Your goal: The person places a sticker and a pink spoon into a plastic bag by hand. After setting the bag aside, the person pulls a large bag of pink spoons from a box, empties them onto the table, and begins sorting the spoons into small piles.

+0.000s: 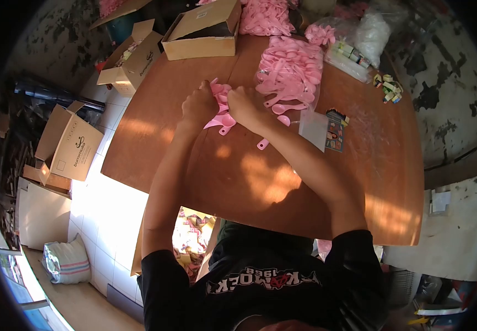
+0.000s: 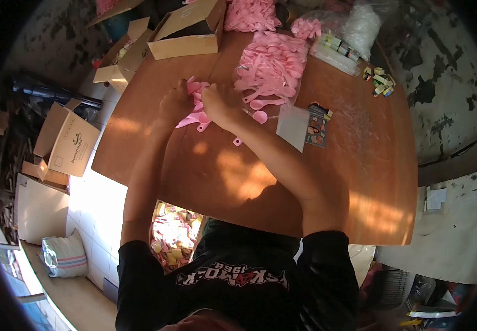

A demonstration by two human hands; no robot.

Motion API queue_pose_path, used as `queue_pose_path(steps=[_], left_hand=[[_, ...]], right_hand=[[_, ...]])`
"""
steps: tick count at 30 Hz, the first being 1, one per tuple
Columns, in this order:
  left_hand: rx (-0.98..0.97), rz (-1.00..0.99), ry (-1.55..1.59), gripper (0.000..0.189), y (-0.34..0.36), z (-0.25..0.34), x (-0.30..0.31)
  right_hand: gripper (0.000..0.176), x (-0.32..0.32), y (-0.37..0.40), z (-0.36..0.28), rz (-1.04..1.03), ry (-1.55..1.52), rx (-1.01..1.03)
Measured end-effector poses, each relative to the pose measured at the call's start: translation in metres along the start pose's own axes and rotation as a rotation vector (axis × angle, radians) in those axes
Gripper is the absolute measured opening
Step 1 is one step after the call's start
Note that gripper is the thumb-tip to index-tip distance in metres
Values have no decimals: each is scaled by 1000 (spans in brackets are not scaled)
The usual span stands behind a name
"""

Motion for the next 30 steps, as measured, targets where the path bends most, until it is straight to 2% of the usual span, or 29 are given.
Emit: queue_pose_path(steps=[4,6,7,9,10,12,14,15,16,17,18,19,20,21,22,23,24,26,27,29,30], left_hand=[[-31,-39,-11,29,-3,-4,-9],[76,-142,-30,45,-1,-9,-13],[75,-143,-24,45,-1,-5,-10],[91,-158,-88,46,2,-1,-5],[95,-162,-85,46,3,1,-3],[54,-193,-197,43,7,5,-1],[43,-140,-267,42,11,7,3],[23,-81,-339,41,13,11,7],[23,-81,-336,41,17,18,12],[-90,69,-259,41,23,36,28],[-204,222,-179,40,32,57,45],[-255,232,-13,35,44,79,52],[-387,179,95,30,49,91,38],[-465,136,191,28,60,111,37],[-570,139,198,32,69,124,27],[-567,145,197,32,76,132,16],[-551,75,163,36,81,139,0],[-531,12,129,40,87,145,-23],[-513,4,115,43,88,147,-29],[-497,-1,102,47,87,148,-39],[-472,-43,94,46,85,149,-42]], right_hand=[[16,5,2,-1,26,-25,-74],[17,7,2,0,-20,-77,-21],[17,9,4,3,-23,-72,-24],[14,25,11,0,156,-189,135],[14,33,16,3,150,-188,134],[10,52,29,16,44,-483,188],[10,58,42,40,-32,-268,241],[10,53,49,59,-196,-109,120],[11,48,53,74,-185,4,209],[14,36,56,89,-173,118,295],[14,25,57,101,-170,123,291],[24,17,58,109,-140,232,310],[35,10,59,117,-113,339,330],[35,6,58,122,-115,340,331],[43,8,56,123,-65,372,363],[50,10,53,123,-11,404,397],[50,13,50,123,-8,407,405],[47,11,44,127,-184,475,365],[47,18,44,121,-180,479,368],[44,23,46,120,-293,402,194],[44,22,45,123,-289,407,195]])
Point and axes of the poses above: each hand's wrist, its own y-axis away from the middle knuckle, its own x-axis out of the back of the hand, z = x × y, the point moved 6 cm from there along -y, towards the middle knuckle, and after that the axes turned 3 degrees about z, right-handed, at the moved point
